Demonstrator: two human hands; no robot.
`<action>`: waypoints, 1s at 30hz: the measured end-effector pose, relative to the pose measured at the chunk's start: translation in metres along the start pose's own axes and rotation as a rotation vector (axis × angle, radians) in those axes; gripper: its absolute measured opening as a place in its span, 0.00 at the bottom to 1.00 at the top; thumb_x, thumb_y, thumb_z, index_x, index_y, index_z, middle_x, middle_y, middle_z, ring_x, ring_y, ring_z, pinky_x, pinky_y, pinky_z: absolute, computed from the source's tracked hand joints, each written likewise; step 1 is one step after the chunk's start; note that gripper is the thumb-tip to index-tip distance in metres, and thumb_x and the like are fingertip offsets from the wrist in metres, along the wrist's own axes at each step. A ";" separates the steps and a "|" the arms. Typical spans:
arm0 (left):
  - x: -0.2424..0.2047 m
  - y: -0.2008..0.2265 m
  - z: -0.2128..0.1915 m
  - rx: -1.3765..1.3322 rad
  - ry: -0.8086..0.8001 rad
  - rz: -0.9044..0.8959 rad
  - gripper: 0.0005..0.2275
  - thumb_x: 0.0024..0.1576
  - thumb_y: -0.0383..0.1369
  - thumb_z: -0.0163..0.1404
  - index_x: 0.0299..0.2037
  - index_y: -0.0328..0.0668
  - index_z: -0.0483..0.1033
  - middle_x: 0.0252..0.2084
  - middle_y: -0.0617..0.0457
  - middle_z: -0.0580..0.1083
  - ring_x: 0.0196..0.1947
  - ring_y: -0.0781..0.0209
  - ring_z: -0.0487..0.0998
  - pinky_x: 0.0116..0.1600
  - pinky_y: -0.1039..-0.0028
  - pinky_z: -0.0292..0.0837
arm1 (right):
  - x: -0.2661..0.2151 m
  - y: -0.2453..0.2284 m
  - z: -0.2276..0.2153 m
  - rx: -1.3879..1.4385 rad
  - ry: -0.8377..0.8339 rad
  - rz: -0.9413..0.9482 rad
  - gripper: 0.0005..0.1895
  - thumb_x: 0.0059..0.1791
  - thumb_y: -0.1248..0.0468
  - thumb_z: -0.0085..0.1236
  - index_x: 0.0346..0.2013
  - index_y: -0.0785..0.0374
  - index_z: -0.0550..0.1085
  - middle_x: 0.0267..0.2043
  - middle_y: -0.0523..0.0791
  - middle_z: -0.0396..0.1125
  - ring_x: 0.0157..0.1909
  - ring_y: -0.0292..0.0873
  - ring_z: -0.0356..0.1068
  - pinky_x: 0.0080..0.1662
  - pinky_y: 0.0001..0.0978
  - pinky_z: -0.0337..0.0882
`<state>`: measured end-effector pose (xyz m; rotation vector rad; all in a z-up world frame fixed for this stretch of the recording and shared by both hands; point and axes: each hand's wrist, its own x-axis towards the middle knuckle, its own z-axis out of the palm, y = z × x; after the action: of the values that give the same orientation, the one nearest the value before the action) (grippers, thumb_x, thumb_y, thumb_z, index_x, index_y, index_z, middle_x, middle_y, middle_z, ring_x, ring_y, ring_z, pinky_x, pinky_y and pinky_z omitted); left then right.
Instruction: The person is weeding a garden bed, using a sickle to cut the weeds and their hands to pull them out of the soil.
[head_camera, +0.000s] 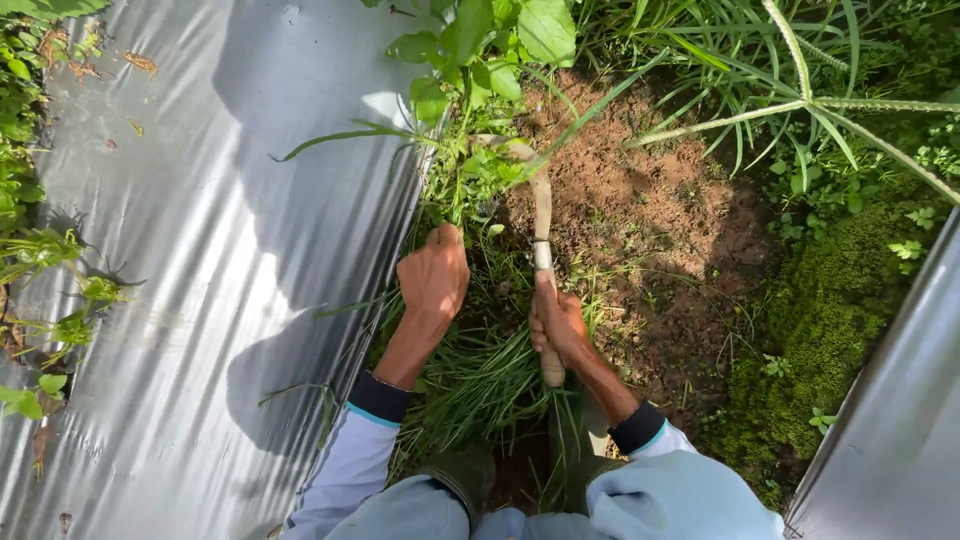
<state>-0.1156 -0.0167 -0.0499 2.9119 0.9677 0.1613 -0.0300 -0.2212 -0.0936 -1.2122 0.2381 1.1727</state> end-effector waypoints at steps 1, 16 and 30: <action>-0.001 0.000 0.003 0.003 -0.013 -0.012 0.09 0.66 0.35 0.44 0.37 0.41 0.72 0.25 0.55 0.71 0.13 0.56 0.75 0.21 0.65 0.71 | -0.002 0.004 0.003 -0.026 0.024 -0.034 0.25 0.59 0.45 0.39 0.26 0.58 0.64 0.14 0.39 0.59 0.10 0.36 0.57 0.16 0.30 0.65; -0.017 0.002 -0.004 0.010 0.032 -0.014 0.11 0.68 0.37 0.44 0.35 0.43 0.72 0.23 0.56 0.70 0.12 0.59 0.72 0.20 0.70 0.70 | 0.002 0.004 0.004 0.123 0.164 -0.137 0.28 0.56 0.36 0.43 0.27 0.55 0.65 0.14 0.40 0.59 0.11 0.35 0.59 0.14 0.29 0.66; -0.053 0.050 -0.014 0.037 -0.020 0.148 0.10 0.64 0.34 0.48 0.30 0.44 0.70 0.17 0.57 0.66 0.06 0.72 0.61 0.16 0.79 0.58 | -0.038 0.012 0.004 -0.305 0.041 0.041 0.29 0.57 0.41 0.47 0.24 0.61 0.68 0.11 0.41 0.59 0.08 0.35 0.57 0.13 0.30 0.66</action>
<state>-0.1299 -0.0877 -0.0350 3.0123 0.7599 0.1227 -0.0574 -0.2410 -0.0729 -1.5050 0.1170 1.2519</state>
